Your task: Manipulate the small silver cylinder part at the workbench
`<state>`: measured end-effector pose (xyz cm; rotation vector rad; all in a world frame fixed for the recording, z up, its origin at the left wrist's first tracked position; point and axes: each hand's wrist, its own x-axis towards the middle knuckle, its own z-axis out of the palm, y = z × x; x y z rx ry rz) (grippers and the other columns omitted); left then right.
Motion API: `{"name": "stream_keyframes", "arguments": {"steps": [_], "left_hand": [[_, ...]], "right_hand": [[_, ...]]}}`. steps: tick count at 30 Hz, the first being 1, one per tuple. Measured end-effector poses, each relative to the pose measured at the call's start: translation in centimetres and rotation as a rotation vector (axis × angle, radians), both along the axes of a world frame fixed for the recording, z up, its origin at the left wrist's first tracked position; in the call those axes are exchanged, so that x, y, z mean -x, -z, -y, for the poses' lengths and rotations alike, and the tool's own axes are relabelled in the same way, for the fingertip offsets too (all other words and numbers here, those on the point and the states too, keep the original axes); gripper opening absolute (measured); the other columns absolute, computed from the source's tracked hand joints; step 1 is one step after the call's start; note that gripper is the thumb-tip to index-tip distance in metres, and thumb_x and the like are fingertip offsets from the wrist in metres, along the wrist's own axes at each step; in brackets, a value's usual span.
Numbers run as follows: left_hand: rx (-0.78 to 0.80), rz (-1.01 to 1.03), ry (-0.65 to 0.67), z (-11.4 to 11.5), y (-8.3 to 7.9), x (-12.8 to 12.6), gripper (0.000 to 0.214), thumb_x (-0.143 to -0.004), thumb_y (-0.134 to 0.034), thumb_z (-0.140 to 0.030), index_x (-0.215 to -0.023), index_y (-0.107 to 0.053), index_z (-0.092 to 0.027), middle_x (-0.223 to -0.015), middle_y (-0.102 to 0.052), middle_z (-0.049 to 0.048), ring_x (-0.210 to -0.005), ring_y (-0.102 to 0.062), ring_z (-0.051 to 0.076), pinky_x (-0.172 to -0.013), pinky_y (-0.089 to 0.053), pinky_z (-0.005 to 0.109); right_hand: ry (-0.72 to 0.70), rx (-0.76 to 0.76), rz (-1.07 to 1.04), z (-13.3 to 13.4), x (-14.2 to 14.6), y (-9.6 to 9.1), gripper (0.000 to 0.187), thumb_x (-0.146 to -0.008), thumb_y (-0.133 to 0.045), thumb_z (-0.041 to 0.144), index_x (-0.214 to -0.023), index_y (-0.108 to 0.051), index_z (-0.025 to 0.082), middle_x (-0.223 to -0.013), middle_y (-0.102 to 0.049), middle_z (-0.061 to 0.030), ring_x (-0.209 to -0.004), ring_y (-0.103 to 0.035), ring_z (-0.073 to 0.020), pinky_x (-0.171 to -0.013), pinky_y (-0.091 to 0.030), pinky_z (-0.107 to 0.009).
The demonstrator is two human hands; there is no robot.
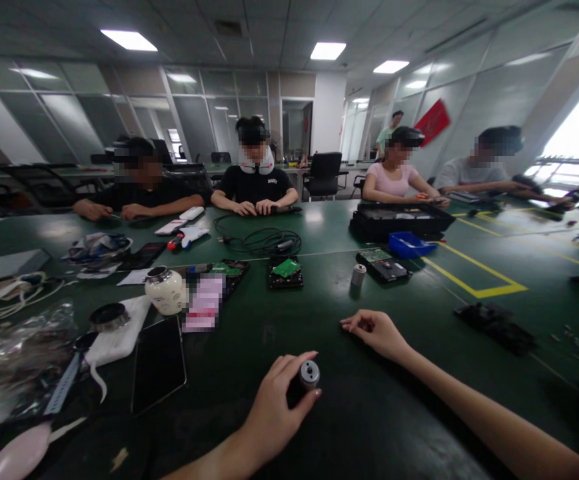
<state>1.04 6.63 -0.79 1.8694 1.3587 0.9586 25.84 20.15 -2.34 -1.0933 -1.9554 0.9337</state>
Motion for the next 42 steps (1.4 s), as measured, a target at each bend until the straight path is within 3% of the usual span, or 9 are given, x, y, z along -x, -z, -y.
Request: {"name": "stream_keyframes", "arguments": {"steps": [4, 6, 11, 16, 25, 30, 37, 42], "left_hand": [[0.006, -0.003, -0.005, -0.1, 0.2, -0.1, 0.049, -0.081, -0.065, -0.017, -0.128, -0.056, -0.027, -0.113, -0.063, 0.0054, -0.106, -0.057, 0.024, -0.096, -0.045, 0.038], [-0.001, 0.001, -0.005, -0.2, 0.2, -0.1, 0.047, -0.081, -0.065, -0.016, -0.126, -0.057, -0.026, -0.112, -0.064, 0.0056, -0.105, -0.058, 0.024, -0.095, -0.045, 0.038], [-0.049, 0.021, 0.015, -0.2, 0.3, -0.2, 0.042, -0.080, -0.064, -0.011, -0.120, -0.061, -0.025, -0.109, -0.065, 0.0053, -0.103, -0.058, 0.023, -0.092, -0.046, 0.036], [-0.059, 0.014, 0.017, -0.3, 0.8, -0.2, 0.045, -0.079, -0.065, -0.009, -0.121, -0.060, -0.024, -0.109, -0.065, 0.0048, -0.103, -0.057, 0.023, -0.092, -0.046, 0.036], [-0.041, 0.004, 0.024, -0.2, 0.2, -0.2, 0.041, -0.079, -0.067, -0.010, -0.118, -0.062, -0.023, -0.107, -0.065, 0.0049, -0.100, -0.057, 0.023, -0.089, -0.047, 0.035], [-0.047, 0.008, 0.046, -0.2, 0.3, -0.2, 0.044, -0.080, -0.067, -0.011, -0.121, -0.060, -0.024, -0.107, -0.065, 0.0043, -0.100, -0.057, 0.022, -0.090, -0.046, 0.035], [-0.057, 0.016, 0.027, -0.3, 0.5, -0.1, 0.037, -0.080, -0.067, -0.011, -0.115, -0.062, -0.021, -0.102, -0.064, 0.0046, -0.096, -0.058, 0.022, -0.086, -0.048, 0.034], [-0.067, 0.014, 0.024, -0.2, 0.5, -0.1, 0.033, -0.080, -0.067, -0.010, -0.111, -0.063, -0.021, -0.100, -0.064, 0.0043, -0.095, -0.058, 0.022, -0.086, -0.048, 0.035]], "right_hand": [[-0.030, 0.000, -0.163, 2.8, 2.5, -2.1, 0.018, -0.084, -0.063, 0.030, -0.071, -0.058, 0.018, -0.098, -0.074, -0.0112, -0.089, -0.070, -0.0225, -0.060, -0.050, -0.027], [-0.093, 0.025, -0.231, 4.8, 4.1, -3.4, 0.017, -0.083, -0.064, 0.027, -0.069, -0.058, 0.018, -0.098, -0.074, -0.0094, -0.080, -0.071, -0.0197, -0.056, -0.050, -0.026], [-0.269, -0.056, -0.133, 8.3, 6.3, -4.5, 0.016, -0.080, -0.061, 0.012, -0.067, -0.065, 0.019, -0.081, -0.074, -0.0039, -0.074, -0.069, -0.0170, -0.065, -0.051, -0.027], [-0.264, -0.093, -0.131, 8.4, 6.7, -3.7, 0.018, -0.079, -0.062, 0.008, -0.065, -0.065, 0.019, -0.080, -0.073, -0.0026, -0.074, -0.067, -0.0152, -0.069, -0.050, -0.026], [-0.261, -0.104, -0.147, 8.5, 7.2, -3.3, 0.016, -0.079, -0.066, 0.013, -0.064, -0.064, 0.017, -0.067, -0.064, -0.0008, -0.060, -0.057, -0.0111, -0.054, -0.043, -0.020], [-0.186, -0.074, -0.133, 8.6, 7.0, -3.0, 0.012, -0.078, -0.068, 0.017, -0.067, -0.062, 0.017, -0.063, -0.063, 0.0001, -0.053, -0.054, -0.0099, -0.051, -0.043, -0.020], [-0.278, -0.076, -0.195, 8.7, 6.9, -2.8, 0.005, -0.078, -0.064, 0.012, -0.077, -0.064, 0.017, -0.085, -0.072, -0.0047, -0.069, -0.065, -0.0133, -0.058, -0.049, -0.021], [-0.293, -0.104, -0.186, 8.5, 7.0, -3.0, 0.011, -0.078, -0.062, 0.009, -0.079, -0.068, 0.018, -0.082, -0.073, -0.0031, -0.070, -0.067, -0.0128, -0.059, -0.050, -0.020]]}}
